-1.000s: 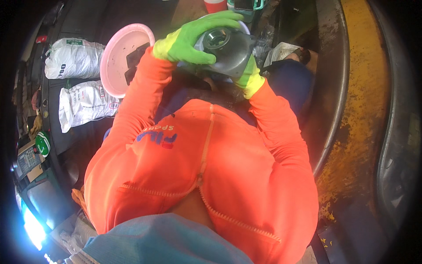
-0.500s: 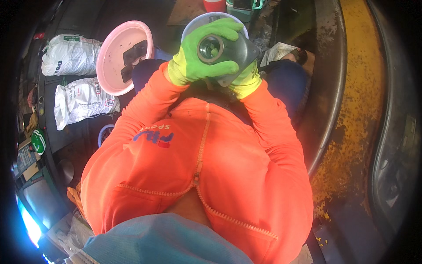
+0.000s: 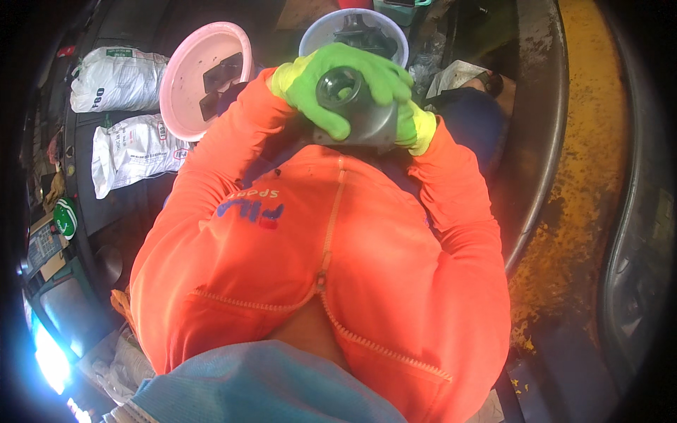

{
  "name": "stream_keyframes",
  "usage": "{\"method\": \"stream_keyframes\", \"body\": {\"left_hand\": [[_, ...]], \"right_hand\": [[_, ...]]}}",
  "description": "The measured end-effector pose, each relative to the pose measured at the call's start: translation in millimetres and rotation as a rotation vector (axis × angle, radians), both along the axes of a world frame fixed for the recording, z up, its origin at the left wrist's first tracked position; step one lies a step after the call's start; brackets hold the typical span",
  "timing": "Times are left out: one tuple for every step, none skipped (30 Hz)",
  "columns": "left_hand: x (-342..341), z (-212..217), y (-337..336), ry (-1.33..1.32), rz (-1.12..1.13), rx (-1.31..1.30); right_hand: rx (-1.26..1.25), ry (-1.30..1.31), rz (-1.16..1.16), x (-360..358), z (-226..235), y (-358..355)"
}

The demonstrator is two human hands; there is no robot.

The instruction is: The person sits on the floor and repeatedly picks up small dark metal parts from a white bucket, rubs them with a black abrasive block, and places them into a pink basin. The person occasionally reaches toward a nearby machine but primarily focuses on cleaning the parts by hand.

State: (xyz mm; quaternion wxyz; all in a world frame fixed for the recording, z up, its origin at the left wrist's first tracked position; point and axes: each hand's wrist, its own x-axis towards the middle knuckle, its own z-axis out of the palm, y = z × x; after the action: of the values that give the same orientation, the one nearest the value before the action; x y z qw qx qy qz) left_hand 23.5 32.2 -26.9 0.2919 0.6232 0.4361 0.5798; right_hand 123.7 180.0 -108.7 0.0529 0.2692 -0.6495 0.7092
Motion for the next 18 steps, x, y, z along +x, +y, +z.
{"method": "stream_keyframes", "body": {"left_hand": [[-1, 1, 1, 0.006, -0.063, -0.022], [-2, 2, 2, -0.009, -0.127, -0.031], [-4, 3, 3, -0.027, -0.189, -0.037], [-8, 6, 4, -0.07, -0.234, -0.085], [-12, 9, 6, -0.066, -0.246, -0.045], [-18, 13, 4, 0.093, -0.068, -0.043], [-22, 17, 3, 0.262, 0.1, -0.044], [-23, 19, 2, 0.397, 0.338, -0.026], [-25, 22, 0, 0.552, 0.536, -0.094], [-18, 19, 3, 0.499, 0.561, -0.042], [-13, 15, 4, 0.373, 0.65, -0.072], [-2, 8, 8, 0.25, 0.717, 0.011], [13, -1, 13, 0.087, 0.819, 0.031], [19, -7, 14, 0.112, 0.891, 0.074], [22, -12, 16, 0.091, 0.916, 0.106], [24, -17, 16, 0.104, 0.915, 0.121], [26, -20, 16, 0.101, 0.918, 0.125], [24, -20, 14, 0.095, 0.884, 0.128]], "right_hand": [[-0.074, 0.042, -0.039, -2, -5, -8], [-0.146, 0.086, -0.08, -4, -7, -16], [-0.216, 0.128, -0.12, -7, -6, -21], [-0.3, 0.195, -0.137, -10, -2, -22], [-0.27, 0.266, -0.117, -16, 4, -20], [-0.011, 0.329, -0.163, -19, 15, -9], [0.181, 0.303, -0.249, -22, 26, 2], [0.289, 0.25, -0.28, -28, 35, 8], [0.387, 0.163, -0.304, -32, 43, 12], [0.72, 0.399, -0.536, -33, 47, 12], [0.612, 0.372, -0.57, -34, 49, 9], [0.502, 0.342, -0.599, -34, 49, 6], [0.406, 0.344, -0.617, -33, 47, 0], [0.352, 0.265, -0.608, -31, 44, -3], [0.315, 0.221, -0.595, -30, 42, -5], [0.28, 0.176, -0.582, -28, 39, -6], [0.212, 0.134, -0.566, -26, 37, -6], [0.426, 0.178, -0.557, -24, 36, -3]]}}
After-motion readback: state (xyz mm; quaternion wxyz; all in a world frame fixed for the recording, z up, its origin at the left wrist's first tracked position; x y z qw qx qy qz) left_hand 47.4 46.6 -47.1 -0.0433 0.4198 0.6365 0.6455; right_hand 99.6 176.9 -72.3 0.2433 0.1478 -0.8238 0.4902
